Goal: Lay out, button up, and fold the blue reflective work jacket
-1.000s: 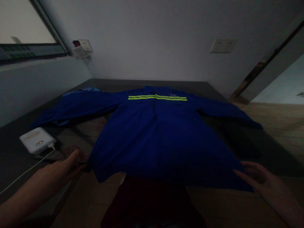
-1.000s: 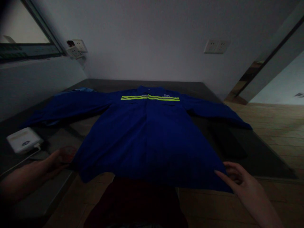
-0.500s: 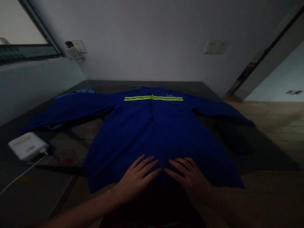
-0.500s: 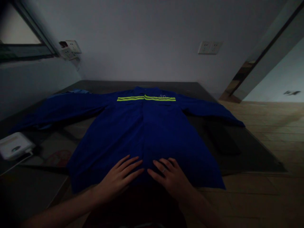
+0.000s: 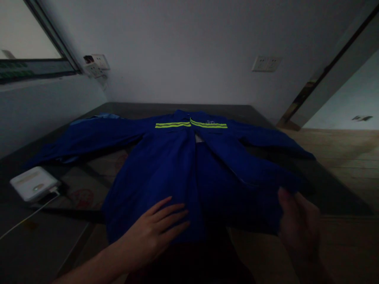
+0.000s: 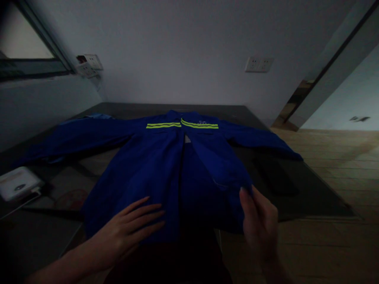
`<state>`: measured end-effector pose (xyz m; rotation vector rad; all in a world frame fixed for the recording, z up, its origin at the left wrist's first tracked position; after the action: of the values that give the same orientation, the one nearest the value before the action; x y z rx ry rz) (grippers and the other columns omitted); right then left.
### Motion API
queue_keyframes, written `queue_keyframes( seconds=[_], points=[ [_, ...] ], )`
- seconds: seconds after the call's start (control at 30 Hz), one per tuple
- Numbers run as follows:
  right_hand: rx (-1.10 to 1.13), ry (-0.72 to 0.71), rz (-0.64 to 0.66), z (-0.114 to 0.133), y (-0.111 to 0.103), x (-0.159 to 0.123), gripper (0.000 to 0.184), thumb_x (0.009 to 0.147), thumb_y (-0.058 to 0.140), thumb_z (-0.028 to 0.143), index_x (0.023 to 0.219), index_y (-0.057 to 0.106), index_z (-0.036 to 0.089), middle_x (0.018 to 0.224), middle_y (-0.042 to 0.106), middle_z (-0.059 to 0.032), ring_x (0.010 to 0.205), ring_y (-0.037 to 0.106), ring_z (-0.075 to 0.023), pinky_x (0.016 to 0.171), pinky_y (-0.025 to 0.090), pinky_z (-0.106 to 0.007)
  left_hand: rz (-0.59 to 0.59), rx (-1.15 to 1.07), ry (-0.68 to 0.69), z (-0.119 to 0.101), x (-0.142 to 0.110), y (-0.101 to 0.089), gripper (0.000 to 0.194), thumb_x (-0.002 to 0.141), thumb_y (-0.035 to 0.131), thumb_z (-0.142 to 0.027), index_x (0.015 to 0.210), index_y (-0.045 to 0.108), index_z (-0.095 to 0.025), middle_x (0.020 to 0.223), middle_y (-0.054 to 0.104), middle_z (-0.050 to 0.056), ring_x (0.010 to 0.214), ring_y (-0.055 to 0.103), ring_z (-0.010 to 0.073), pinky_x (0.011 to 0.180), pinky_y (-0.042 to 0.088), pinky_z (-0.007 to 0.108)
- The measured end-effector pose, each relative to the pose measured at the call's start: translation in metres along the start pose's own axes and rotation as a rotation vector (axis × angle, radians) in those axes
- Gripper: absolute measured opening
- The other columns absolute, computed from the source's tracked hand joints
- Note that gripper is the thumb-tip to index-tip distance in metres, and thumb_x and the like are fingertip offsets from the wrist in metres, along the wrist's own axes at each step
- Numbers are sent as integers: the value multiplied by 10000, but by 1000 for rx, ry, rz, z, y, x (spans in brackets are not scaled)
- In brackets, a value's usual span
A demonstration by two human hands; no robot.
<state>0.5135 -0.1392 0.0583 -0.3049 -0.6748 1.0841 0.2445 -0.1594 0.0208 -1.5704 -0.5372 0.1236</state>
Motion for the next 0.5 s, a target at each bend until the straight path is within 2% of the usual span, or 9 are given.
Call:
queue_keyframes(
  seconds=[0.07, 0.13, 0.2, 0.27, 0.3, 0.37, 0.43, 0.5],
  points=[
    [-7, -192, 28, 26, 11, -7, 419, 921, 358, 463, 1056, 675, 226, 813, 700, -82, 825, 663, -255, 682, 548, -335, 87, 13, 3, -5, 0, 23, 433, 910, 466, -190, 1340, 460, -248, 1316, 562, 38, 1259, 471, 222, 1111, 324, 450],
    [-26, -461, 198, 52, 42, -26, 388, 929, 363, 387, 1178, 626, 248, 1006, 698, -78, 954, 644, -239, 793, 536, -336, 123, -1, 13, -10, -1, 33, 422, 896, 519, -255, 1316, 484, -250, 1334, 546, 37, 1264, 464, 229, 1099, 345, 437],
    [-95, -688, 426, 62, 83, -54, 380, 932, 388, 329, 1263, 565, 273, 1131, 669, -66, 1022, 623, -216, 863, 515, -337, 131, -46, 45, -13, -6, 31, 454, 878, 549, -370, 1312, 487, -253, 1341, 540, 37, 1256, 471, 226, 1087, 366, 412],
    [-198, -825, 597, 58, 117, -79, 363, 918, 458, 375, 1252, 571, 288, 1166, 661, -61, 1013, 628, -215, 862, 518, -348, 71, -85, 5, 0, -14, 16, 426, 892, 517, -400, 1298, 500, -272, 1312, 564, 26, 1215, 509, 196, 1060, 399, 356],
    [-225, -872, 664, 54, 128, -89, 381, 898, 489, 439, 1231, 589, 281, 1167, 663, -65, 992, 637, -221, 838, 530, -349, 15, -90, -75, 19, -20, 5, 378, 912, 482, -372, 1278, 518, -283, 1289, 581, 18, 1185, 531, 176, 1036, 420, 319],
    [-214, -919, 753, 52, 136, -97, 464, 863, 495, 540, 1206, 608, 248, 1165, 664, -81, 971, 648, -227, 797, 546, -339, -107, -61, -331, 77, -37, -16, 311, 941, 405, -311, 1198, 578, -288, 1225, 616, 14, 1120, 568, 154, 970, 457, 261],
    [-153, -878, 754, 53, 126, -85, 449, 894, 453, 517, 1205, 608, 233, 1155, 668, -85, 982, 647, -210, 799, 545, -314, -121, 11, -608, 146, -58, -27, 324, 933, 378, -376, 1108, 621, -252, 1168, 631, 37, 1078, 586, 181, 965, 456, 291],
    [-99, -754, 665, 50, 105, -50, 366, 935, 412, 429, 1169, 628, 250, 1127, 679, -72, 992, 644, -188, 821, 533, -296, -94, 124, -856, 211, -76, -34, 385, 916, 356, -427, 1105, 607, -205, 1148, 621, 76, 1057, 589, 223, 972, 442, 351]
  ],
)
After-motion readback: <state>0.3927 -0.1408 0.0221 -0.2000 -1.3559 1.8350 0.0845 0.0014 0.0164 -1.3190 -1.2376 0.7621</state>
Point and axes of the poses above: each hand's wrist, its own x-axis towards the middle knuckle, its own y-axis out of the palm, z = x × y, the point moved 10 cm from there along x, towards the middle knuckle
